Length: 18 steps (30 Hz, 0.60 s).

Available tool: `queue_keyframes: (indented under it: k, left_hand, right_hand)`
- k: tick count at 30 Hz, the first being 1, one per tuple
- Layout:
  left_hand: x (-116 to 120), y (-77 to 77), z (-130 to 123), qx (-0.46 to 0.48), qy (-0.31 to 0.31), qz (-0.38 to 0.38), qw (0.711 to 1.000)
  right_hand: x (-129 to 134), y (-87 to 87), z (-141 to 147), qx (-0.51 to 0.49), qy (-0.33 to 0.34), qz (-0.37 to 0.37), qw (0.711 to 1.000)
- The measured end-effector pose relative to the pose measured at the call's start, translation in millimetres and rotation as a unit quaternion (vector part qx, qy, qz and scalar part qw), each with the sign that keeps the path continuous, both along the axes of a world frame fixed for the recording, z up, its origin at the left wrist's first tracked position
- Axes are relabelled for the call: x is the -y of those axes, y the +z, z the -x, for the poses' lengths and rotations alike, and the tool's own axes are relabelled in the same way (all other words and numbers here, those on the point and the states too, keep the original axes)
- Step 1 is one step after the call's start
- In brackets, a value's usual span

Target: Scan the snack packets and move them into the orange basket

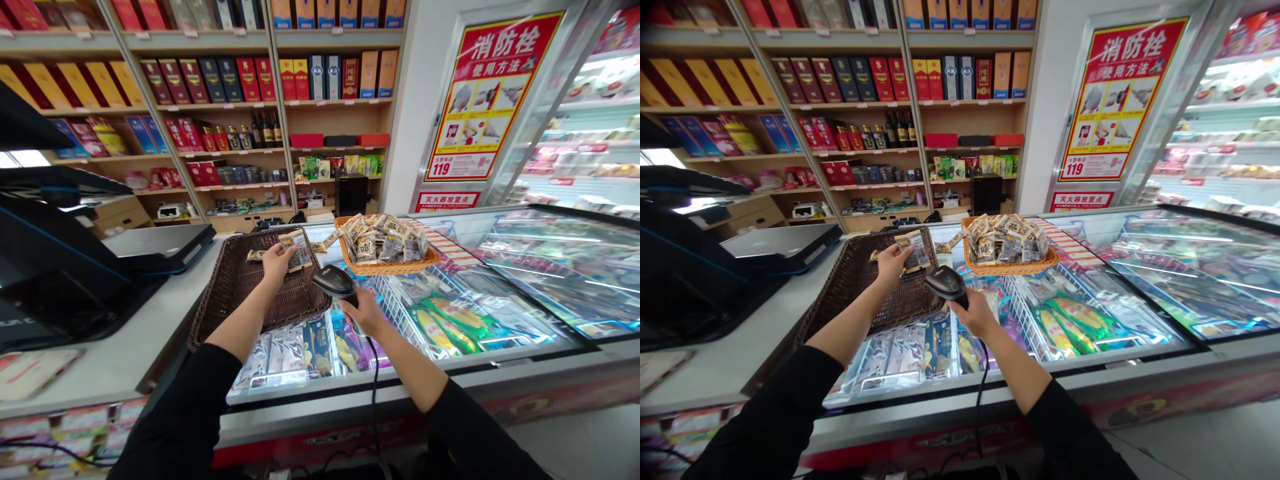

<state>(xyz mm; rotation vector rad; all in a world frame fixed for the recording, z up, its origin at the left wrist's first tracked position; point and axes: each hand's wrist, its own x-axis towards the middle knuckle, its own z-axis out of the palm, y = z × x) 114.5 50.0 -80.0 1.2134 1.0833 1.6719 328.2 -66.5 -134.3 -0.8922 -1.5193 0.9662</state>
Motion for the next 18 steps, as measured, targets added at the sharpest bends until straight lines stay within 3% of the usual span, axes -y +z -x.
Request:
queue_keyframes:
  k: [4,8,10,13,15,18]
  left_hand:
    - [2,7.5,3,-0.141,-0.001,-0.057,0.988]
    - [1,36.5,-17,-0.355,0.011,-0.159,0.921]
    - [-8,53.6,-41,-0.425,0.02,-0.189,0.885]
    - [-34,71.0,-89,-0.458,0.009,-0.209,0.864]
    - [-56,73.7,-124,-0.453,-0.008,-0.224,0.863]
    - [-85,65.7,-167,-0.47,-0.053,-0.223,0.852]
  right_hand:
    - [-5,7.2,-18,-0.018,0.022,0.002,1.0]
    - [-22,14.9,-52,-0.156,-0.038,0.008,0.987]
    - [-29,16.3,-68,-0.24,-0.096,0.002,0.966]
    - [-35,16.1,-83,-0.327,-0.161,-0.008,0.931]
    - [-36,15.4,-87,-0.366,-0.178,-0.004,0.913]
    - [-37,13.7,-88,-0.387,-0.18,0.003,0.904]
